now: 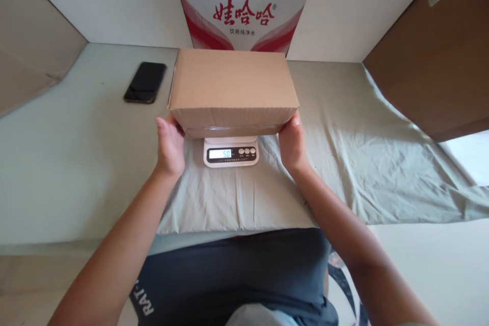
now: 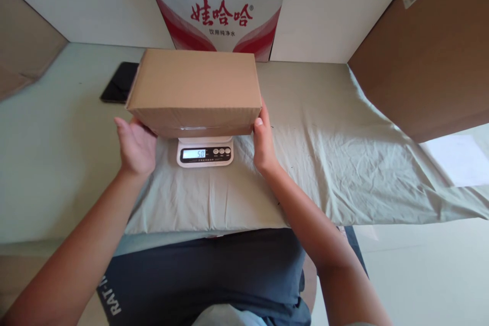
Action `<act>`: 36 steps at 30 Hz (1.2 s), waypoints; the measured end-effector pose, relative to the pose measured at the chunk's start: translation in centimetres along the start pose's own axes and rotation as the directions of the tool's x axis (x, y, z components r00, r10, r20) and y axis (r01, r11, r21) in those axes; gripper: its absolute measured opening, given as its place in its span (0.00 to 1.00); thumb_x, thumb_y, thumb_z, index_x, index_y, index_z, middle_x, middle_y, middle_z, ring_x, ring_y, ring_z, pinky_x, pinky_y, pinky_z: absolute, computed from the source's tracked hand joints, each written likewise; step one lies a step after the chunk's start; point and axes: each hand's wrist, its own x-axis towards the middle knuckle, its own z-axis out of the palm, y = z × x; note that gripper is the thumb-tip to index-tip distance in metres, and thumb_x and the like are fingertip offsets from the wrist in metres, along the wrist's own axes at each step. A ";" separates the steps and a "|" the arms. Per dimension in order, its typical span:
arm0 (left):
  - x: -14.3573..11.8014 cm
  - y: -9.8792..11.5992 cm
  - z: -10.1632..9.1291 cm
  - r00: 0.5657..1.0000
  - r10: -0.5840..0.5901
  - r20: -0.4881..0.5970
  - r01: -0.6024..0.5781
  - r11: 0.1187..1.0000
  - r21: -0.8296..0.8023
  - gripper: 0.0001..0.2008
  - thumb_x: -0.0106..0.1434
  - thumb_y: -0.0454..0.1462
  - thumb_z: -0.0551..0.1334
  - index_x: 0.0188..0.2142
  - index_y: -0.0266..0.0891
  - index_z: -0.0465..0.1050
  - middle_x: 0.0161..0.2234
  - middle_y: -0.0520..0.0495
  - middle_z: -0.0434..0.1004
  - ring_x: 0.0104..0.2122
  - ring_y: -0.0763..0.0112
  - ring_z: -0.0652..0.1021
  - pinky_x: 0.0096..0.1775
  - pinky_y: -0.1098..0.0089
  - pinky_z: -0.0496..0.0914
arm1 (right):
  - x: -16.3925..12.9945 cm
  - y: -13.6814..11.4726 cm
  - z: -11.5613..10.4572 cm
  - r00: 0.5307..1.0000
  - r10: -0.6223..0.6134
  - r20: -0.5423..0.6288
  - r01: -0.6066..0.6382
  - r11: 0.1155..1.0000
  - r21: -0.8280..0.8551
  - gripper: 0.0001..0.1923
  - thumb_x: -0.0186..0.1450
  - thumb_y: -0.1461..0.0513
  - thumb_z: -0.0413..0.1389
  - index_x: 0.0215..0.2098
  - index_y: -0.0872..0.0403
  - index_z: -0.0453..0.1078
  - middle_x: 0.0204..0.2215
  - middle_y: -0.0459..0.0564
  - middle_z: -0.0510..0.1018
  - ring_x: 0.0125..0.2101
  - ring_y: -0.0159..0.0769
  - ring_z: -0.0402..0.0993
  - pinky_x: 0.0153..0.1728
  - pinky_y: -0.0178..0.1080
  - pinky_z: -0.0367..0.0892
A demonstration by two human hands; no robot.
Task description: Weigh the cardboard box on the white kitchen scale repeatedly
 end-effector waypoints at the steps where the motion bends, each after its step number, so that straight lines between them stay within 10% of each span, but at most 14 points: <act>1: 0.0 0.0 0.0 1.000 -0.002 0.003 0.002 1.000 0.000 0.48 0.71 0.78 0.52 0.57 0.43 0.88 0.62 0.34 0.87 0.68 0.43 0.82 0.76 0.45 0.70 | 0.0 0.0 0.0 1.000 -0.005 0.004 0.005 1.000 -0.001 0.41 0.72 0.29 0.52 0.75 0.36 0.70 0.79 0.43 0.74 0.86 0.52 0.54 0.89 0.57 0.51; 36: -0.1 0.0 0.5 0.999 -0.026 -0.042 0.025 0.999 -0.022 0.48 0.71 0.78 0.51 0.57 0.45 0.87 0.59 0.34 0.89 0.71 0.44 0.80 0.76 0.46 0.68 | 0.3 0.1 0.2 0.999 -0.032 0.019 0.032 0.999 -0.012 0.39 0.74 0.31 0.51 0.75 0.35 0.71 0.76 0.45 0.76 0.84 0.51 0.59 0.86 0.55 0.58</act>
